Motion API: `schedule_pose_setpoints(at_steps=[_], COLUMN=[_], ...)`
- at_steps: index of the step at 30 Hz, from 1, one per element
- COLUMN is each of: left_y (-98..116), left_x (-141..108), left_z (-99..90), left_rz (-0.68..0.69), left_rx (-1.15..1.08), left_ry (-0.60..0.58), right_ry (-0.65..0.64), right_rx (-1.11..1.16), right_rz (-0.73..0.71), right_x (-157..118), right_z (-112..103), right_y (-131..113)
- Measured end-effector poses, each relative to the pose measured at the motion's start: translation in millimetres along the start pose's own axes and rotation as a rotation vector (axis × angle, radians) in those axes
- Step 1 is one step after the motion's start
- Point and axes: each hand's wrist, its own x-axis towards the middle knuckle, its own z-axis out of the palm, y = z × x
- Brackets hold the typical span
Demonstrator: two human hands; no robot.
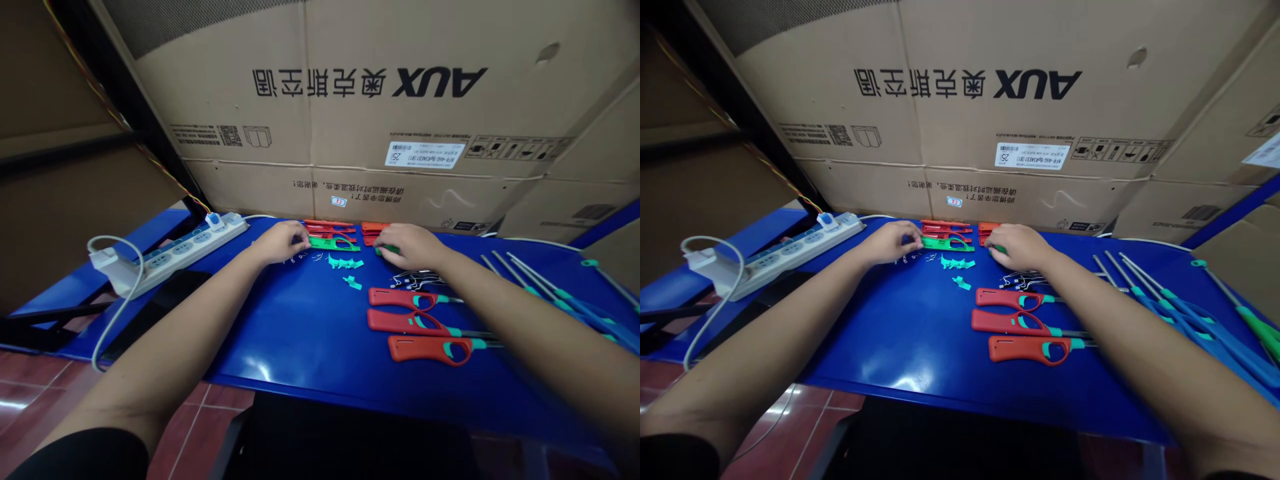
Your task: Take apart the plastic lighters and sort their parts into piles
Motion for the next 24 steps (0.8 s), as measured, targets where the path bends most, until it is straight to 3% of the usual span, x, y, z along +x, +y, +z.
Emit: schedule_pose_setpoints(at_steps=[4, 9, 13, 17, 24], left_y=[5.7, 6.4, -7.1, -20.7, -10.0], left_x=[1.8, 2.1, 0.1, -1.4, 1.3], left_z=[0.6, 4.1, 3.3, 2.8, 5.3], left_rz=[-0.032, -0.138, -0.324, -0.454, -0.416], left_rx=[-0.017, -0.026, 0.005, 0.049, 0.071], left_ry=[0.114, 0.154, 0.182, 0.093, -0.056], right_ry=[0.102, -0.023, -0.071, -0.136, -0.188], right_rx=[-0.001, -0.061, -0.022, 0.035, 0.024], right_rz=[0.074, 0.080, 0.057, 0.027, 0.138], right_x=[42.3, 84.6, 95.2, 95.2, 104.2], right_z=[8.3, 17.9, 17.7, 14.4, 25.5], right_y=[-29.3, -50.9, -48.8, -41.2, -45.4])
